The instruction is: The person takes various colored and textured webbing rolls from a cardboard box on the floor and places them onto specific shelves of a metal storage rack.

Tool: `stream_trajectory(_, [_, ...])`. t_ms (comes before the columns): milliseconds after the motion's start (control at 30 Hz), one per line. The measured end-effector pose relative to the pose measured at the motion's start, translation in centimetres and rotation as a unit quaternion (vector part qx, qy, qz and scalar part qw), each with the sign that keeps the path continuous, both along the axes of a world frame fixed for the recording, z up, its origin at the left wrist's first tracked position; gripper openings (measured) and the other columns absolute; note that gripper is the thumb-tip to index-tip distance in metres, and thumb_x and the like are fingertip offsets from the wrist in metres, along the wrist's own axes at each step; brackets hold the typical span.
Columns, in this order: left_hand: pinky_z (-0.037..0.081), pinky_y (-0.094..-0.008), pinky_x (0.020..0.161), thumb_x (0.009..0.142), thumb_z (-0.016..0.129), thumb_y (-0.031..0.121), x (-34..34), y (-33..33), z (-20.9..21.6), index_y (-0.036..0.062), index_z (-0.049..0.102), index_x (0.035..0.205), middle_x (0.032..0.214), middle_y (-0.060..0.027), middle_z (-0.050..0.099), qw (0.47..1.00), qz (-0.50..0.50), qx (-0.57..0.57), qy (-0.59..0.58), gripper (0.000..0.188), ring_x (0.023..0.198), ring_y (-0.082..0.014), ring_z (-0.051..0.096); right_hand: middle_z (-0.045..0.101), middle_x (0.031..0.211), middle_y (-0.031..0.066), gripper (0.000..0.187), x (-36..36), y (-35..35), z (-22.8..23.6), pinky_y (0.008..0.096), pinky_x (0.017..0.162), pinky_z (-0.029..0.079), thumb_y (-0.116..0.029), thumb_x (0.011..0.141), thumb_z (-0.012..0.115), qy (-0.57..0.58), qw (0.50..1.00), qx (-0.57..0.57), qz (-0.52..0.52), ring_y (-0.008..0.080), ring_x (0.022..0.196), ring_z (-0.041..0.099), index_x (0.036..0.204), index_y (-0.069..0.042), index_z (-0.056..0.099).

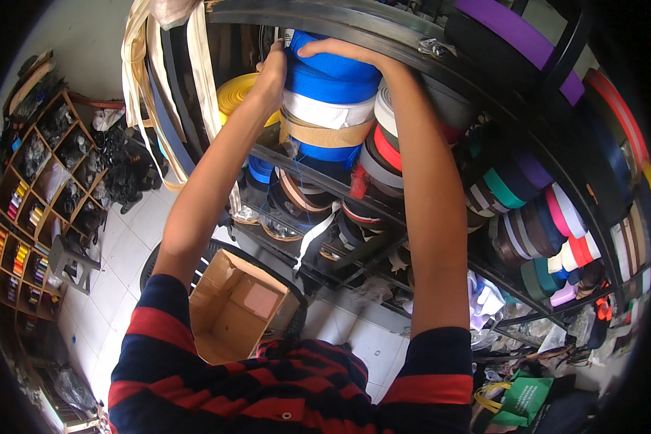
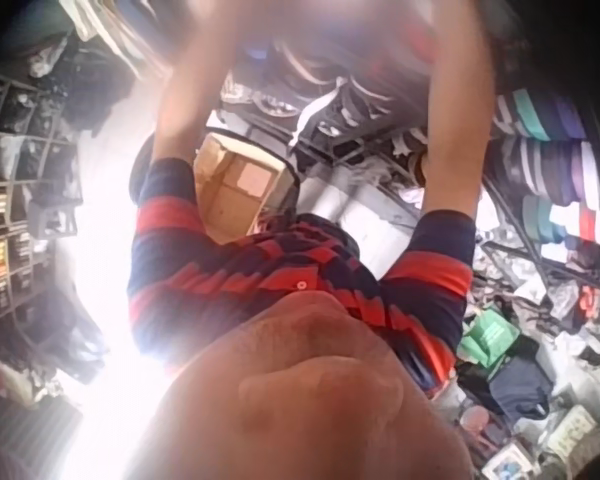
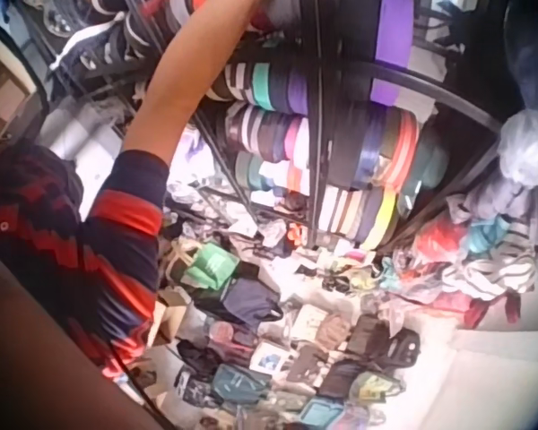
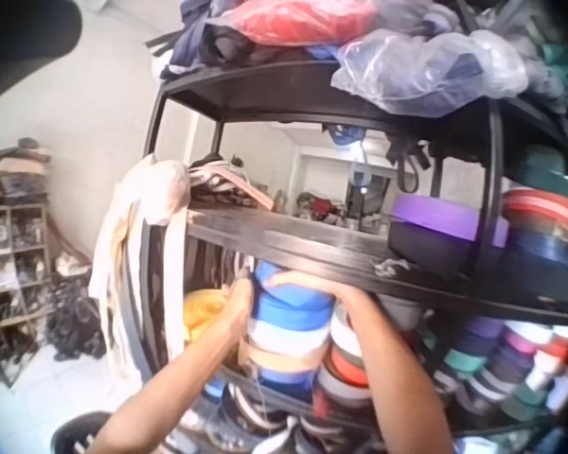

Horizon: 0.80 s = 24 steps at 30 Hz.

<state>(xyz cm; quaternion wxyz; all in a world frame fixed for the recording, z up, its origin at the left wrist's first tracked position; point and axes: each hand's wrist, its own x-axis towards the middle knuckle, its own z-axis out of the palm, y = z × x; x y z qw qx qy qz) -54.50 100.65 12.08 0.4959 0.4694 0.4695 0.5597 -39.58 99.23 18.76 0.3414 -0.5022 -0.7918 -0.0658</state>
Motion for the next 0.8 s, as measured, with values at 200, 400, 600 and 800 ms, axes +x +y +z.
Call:
stream_trajectory(200, [0.029, -0.0378, 0.106, 0.094, 0.023, 0.052, -0.2, 1.4, -1.7, -0.012, 0.028, 0.137, 0.139, -0.0307, 0.034, 0.99, -0.059, 0.064, -0.109, 0.077, 0.128, -0.0374, 0.038, 0.05, 0.13, 0.0146, 0.065, -0.8, 0.1, -0.4, 0.0407, 0.104, 0.034, -0.048, 0.081, 0.062, 0.008, 1.0, 0.003, -0.003, 0.0305, 0.118, 0.049, 0.134, -0.012, 0.047])
stream_trajectory(400, [0.023, -0.0374, 0.109, 0.09, 0.015, 0.065, -1.0, 1.3, -1.5, -0.0113, 0.022, 0.139, 0.142, -0.0282, 0.028, 0.987, -0.093, 0.123, -0.046, 0.091, 0.133, -0.035, 0.028, 0.049, 0.132, 0.0153, 0.059, -1.7, -1.0, -0.5, 0.039, 0.106, 0.031, -0.045, 0.087, 0.056, -0.031, 0.999, 0.037, -0.009, 0.0306, 0.122, 0.045, 0.134, -0.012, 0.046])
stream_trajectory(600, [0.004, -0.05, 0.112, 0.079, 0.018, 0.082, -4.8, 2.8, -3.2, 0.0011, 0.006, 0.147, 0.154, -0.0142, 0.007, 0.962, -0.202, 0.171, -0.065, 0.106, 0.142, -0.0268, 0.008, 0.047, 0.133, 0.0205, 0.049, -3.7, -4.8, -0.2, 0.0363, 0.107, 0.028, -0.04, 0.095, 0.042, -0.028, 0.994, 0.105, -0.007, 0.0325, 0.127, 0.041, 0.13, -0.005, 0.047])
stream_trajectory(800, [0.019, -0.0323, 0.111, 0.094, 0.037, 0.057, -3.3, -3.5, -6.6, -0.0027, 0.021, 0.144, 0.145, -0.0166, 0.031, 0.968, -0.134, 0.192, -0.092, 0.079, 0.137, -0.025, 0.027, 0.048, 0.131, 0.019, 0.063, -3.7, -18.0, -9.4, 0.0415, 0.106, 0.03, -0.03, 0.078, 0.069, -0.04, 0.975, 0.211, -0.055, 0.0314, 0.126, 0.041, 0.132, -0.007, 0.047])
